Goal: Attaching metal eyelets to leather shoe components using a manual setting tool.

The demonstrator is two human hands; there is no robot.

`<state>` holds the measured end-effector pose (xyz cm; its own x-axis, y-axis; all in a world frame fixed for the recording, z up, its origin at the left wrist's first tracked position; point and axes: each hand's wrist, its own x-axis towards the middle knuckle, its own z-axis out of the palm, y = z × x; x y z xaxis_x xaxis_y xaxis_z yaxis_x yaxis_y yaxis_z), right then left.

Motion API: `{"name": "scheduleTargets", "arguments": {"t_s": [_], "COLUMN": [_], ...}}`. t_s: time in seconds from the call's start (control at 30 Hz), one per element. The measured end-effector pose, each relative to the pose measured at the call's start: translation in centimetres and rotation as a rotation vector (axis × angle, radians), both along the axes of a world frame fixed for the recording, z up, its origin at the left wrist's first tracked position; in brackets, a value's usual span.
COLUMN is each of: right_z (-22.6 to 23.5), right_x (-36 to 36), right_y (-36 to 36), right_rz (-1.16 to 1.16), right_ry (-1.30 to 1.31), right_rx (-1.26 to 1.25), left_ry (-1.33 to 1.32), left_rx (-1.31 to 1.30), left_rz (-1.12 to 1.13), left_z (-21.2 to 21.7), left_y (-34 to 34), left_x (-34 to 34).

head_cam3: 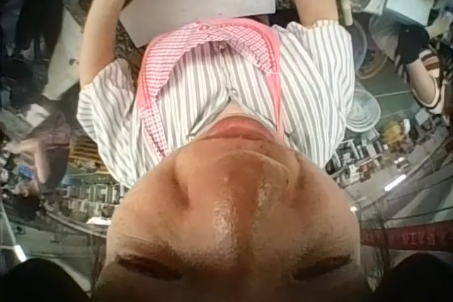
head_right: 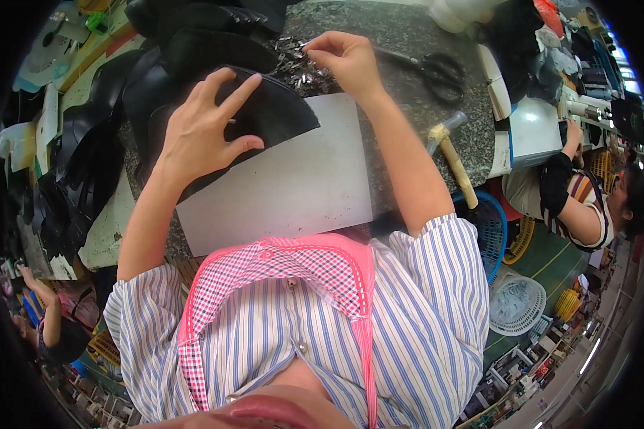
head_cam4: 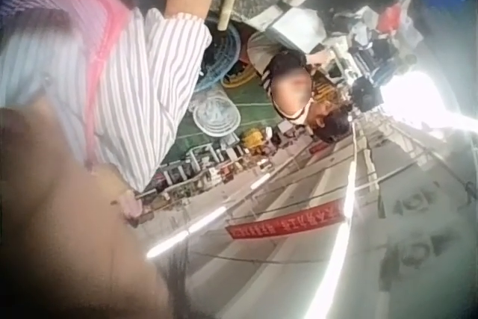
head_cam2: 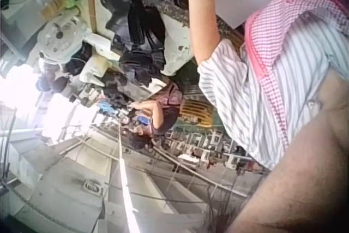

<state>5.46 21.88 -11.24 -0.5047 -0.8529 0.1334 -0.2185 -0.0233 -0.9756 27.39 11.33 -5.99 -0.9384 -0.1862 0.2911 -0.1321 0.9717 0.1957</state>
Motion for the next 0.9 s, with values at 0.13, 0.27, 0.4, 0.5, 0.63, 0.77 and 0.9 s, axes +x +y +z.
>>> {"name": "scheduleTargets", "arguments": {"t_s": [0.13,0.27,0.4,0.5,0.63,0.77,0.9], "right_z": [2.0,6.0,7.9,8.7,8.2,6.2,4.3], "right_x": [0.6,3.4,5.1,7.0,8.9,9.4,11.1], "right_y": [0.8,1.7,2.8,3.1,3.2,3.4,6.3], "right_rz": [0.061,0.103,0.212,0.204,0.158,0.013,0.302], "right_ry": [-0.318,-0.453,-0.339,-0.229,-0.242,-0.052,0.554], "right_rx": [-0.093,-0.250,-0.317,-0.383,-0.392,-0.352,-0.234], "left_ry": [0.172,0.391,0.447,0.533,0.719,0.662,0.687], "left_rx": [0.260,0.459,0.719,0.828,0.867,1.163,0.937], "left_rz": [-0.026,0.003,0.086,0.056,0.023,0.193,0.185], "left_z": [2.8,4.2,4.2,3.9,1.7,0.7,1.3], "left_y": [1.0,2.0,3.1,3.9,4.1,3.3,2.4], "left_x": [-0.6,-1.7,-2.1,-1.9,-1.7,-0.3,2.8]}}
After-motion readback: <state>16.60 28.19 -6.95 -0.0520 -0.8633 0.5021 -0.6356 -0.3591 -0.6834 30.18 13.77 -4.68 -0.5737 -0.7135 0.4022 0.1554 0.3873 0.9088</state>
